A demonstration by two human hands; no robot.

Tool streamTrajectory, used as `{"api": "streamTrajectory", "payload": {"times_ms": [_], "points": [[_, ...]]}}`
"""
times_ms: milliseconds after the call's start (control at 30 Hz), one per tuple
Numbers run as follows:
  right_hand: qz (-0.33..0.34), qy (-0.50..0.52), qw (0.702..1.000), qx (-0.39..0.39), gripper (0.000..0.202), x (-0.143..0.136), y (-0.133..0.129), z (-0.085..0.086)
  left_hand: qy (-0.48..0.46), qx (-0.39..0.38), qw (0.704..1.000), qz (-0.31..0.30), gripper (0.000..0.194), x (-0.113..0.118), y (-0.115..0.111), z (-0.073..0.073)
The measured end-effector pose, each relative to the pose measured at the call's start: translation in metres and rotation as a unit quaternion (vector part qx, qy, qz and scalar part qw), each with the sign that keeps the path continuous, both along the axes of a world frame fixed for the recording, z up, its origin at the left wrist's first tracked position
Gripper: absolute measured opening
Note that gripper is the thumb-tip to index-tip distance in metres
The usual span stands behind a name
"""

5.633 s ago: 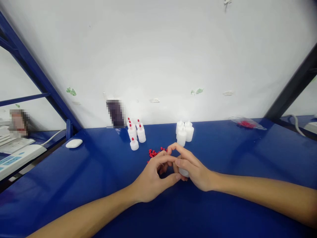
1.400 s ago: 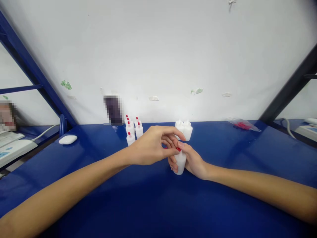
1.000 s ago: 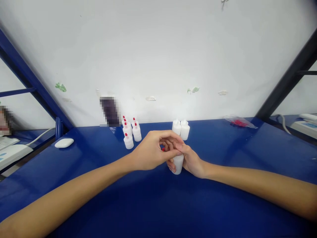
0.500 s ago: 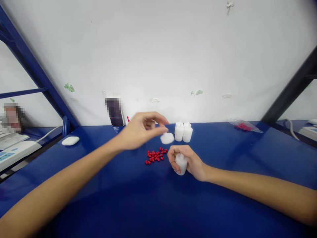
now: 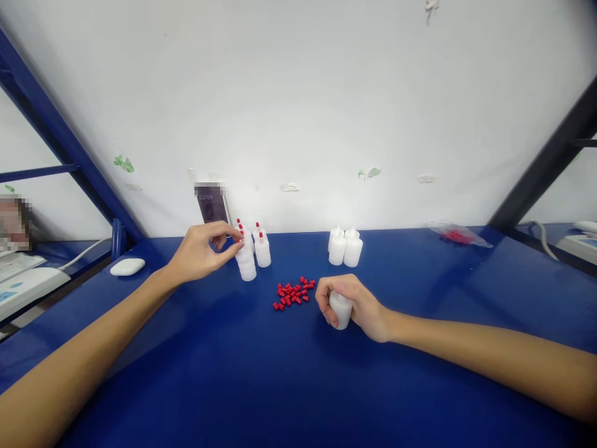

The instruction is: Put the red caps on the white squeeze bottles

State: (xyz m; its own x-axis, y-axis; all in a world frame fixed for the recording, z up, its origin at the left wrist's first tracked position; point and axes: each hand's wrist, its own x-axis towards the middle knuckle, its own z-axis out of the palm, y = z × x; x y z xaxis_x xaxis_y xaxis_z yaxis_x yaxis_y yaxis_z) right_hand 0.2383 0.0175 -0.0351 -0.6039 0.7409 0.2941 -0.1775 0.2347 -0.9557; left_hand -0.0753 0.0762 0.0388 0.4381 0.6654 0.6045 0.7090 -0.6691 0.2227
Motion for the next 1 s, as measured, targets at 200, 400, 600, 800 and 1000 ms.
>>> {"api": "streamTrajectory", "payload": {"times_ms": [200,400,600,800,1000], "points": [[0.011,0.006,1.000,0.015,0.047,0.000,0.002,-0.003,-0.085,0.024,0.996,0.025,0.009,0.006,-0.014,0.002],[0.033,-0.006,0.998,0.059,0.051,0.001,-0.003,0.000,0.000,-0.099,0.983,-0.153,0.014,0.046,-0.050,-0.018],[0.058,-0.061,0.991,0.105,0.047,0.004,-0.008,0.005,0.157,-0.114,0.962,-0.194,0.014,0.056,-0.049,-0.033],[0.114,-0.072,0.988,0.077,0.047,0.002,-0.007,0.010,0.231,-0.093,0.946,-0.205,0.013,0.051,-0.043,-0.032],[0.116,-0.053,0.992,0.007,0.059,-0.001,-0.004,0.009,0.142,-0.092,0.964,-0.203,0.016,0.052,-0.043,-0.037]]}}
